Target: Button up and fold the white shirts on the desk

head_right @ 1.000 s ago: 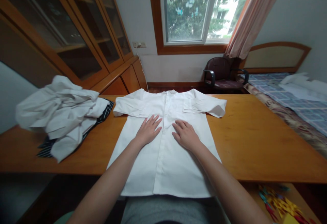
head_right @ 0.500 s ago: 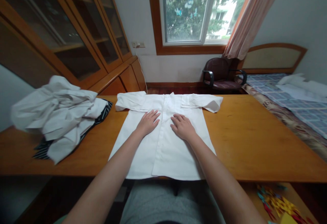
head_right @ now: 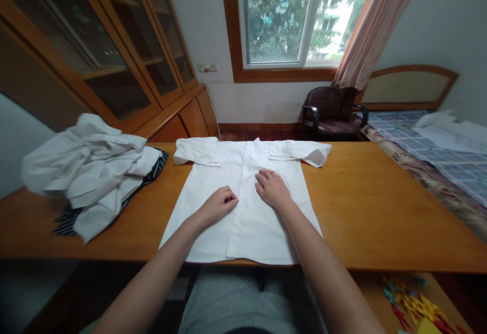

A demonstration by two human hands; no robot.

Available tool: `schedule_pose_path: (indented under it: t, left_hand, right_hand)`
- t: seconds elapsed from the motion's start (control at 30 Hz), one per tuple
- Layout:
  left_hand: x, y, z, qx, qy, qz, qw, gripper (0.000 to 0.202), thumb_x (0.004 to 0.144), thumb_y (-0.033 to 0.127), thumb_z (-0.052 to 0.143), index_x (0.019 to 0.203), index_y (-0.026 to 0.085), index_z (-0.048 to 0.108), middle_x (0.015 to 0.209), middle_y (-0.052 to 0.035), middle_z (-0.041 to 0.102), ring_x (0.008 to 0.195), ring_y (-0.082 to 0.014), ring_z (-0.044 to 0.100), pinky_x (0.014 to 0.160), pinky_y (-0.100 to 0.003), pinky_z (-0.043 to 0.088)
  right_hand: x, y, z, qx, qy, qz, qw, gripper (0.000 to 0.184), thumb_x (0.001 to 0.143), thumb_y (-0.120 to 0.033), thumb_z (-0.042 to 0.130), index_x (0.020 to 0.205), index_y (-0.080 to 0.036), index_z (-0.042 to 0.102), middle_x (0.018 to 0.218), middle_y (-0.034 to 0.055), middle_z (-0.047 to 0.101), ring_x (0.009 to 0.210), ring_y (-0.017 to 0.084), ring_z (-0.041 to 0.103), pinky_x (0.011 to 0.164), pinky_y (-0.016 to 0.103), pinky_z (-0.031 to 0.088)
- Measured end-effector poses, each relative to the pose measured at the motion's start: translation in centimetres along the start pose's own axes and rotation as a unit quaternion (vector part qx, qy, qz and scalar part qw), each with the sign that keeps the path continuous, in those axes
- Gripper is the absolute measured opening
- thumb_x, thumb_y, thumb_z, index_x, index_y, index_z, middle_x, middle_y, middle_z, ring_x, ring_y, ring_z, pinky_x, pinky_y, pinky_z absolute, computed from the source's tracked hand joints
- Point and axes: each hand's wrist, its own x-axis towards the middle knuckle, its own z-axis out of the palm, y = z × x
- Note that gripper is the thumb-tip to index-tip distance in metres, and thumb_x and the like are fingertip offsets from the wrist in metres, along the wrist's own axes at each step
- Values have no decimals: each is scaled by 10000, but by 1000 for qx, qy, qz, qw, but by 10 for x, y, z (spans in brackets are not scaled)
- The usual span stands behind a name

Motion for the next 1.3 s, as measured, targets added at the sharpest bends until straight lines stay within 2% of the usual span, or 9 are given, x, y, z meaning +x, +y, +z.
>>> schedule_pose_path:
  t: [0.2,0.33,0.43,0.6,0.83,1.07,1.3]
  left_hand:
    - [-24,9,-1,-13,-24,-1,1000,40,802,224,672,793,205,706,853,-19,659,901,-203,574,838,-325,452]
    - [-29,13,-1,-12,-18,-13,1000,11,788,214,689,780,207,691,837,-12,658,897,-207,567,850,-339,437]
    - [-28,14,-1,-23,-21,-23,999,38,797,223,692,762,208,689,828,-14,660,897,-210,568,852,-347,430]
    - [-28,13,0,-43,-20,-27,999,57,809,213,692,754,215,705,816,-11,660,888,-206,568,854,-348,421]
    - [-30,10,4,-43,5,-18,999,99,837,213,684,738,211,695,798,-12,655,862,-201,567,851,-358,414]
    - [-30,5,8,-39,12,-5,999,81,845,207,693,765,212,706,814,-13,653,877,-197,567,845,-345,417]
    - [-30,4,8,-64,12,-2,998,89,849,180,672,769,206,702,829,-15,653,889,-194,573,845,-337,422]
  right_hand:
    - [-4,-7,-6,-1,21,-18,1000,251,969,-235,523,1145,-196,698,1202,101,677,1103,251,562,986,386,424]
    - [-20,-32,-13,28,19,-33,999,176,950,-213,560,945,-211,737,975,84,699,964,230,566,857,348,430]
    - [-33,-54,-16,101,-17,-52,993,143,933,-232,602,883,-211,735,846,51,665,863,193,572,795,315,430]
    - [-44,-65,-14,229,-78,-49,969,37,859,-215,703,883,-203,728,835,16,646,795,148,603,746,259,455]
    - [-39,-74,-18,223,-94,-28,970,37,835,-207,745,870,-201,734,849,19,660,763,147,625,725,257,474]
    - [-44,-83,-17,234,-73,9,969,39,850,-220,739,824,-194,726,814,22,652,744,149,628,700,251,475]
    - [-53,-81,-6,226,-25,-4,974,35,850,-194,737,828,-196,710,831,19,653,761,152,618,731,266,466]
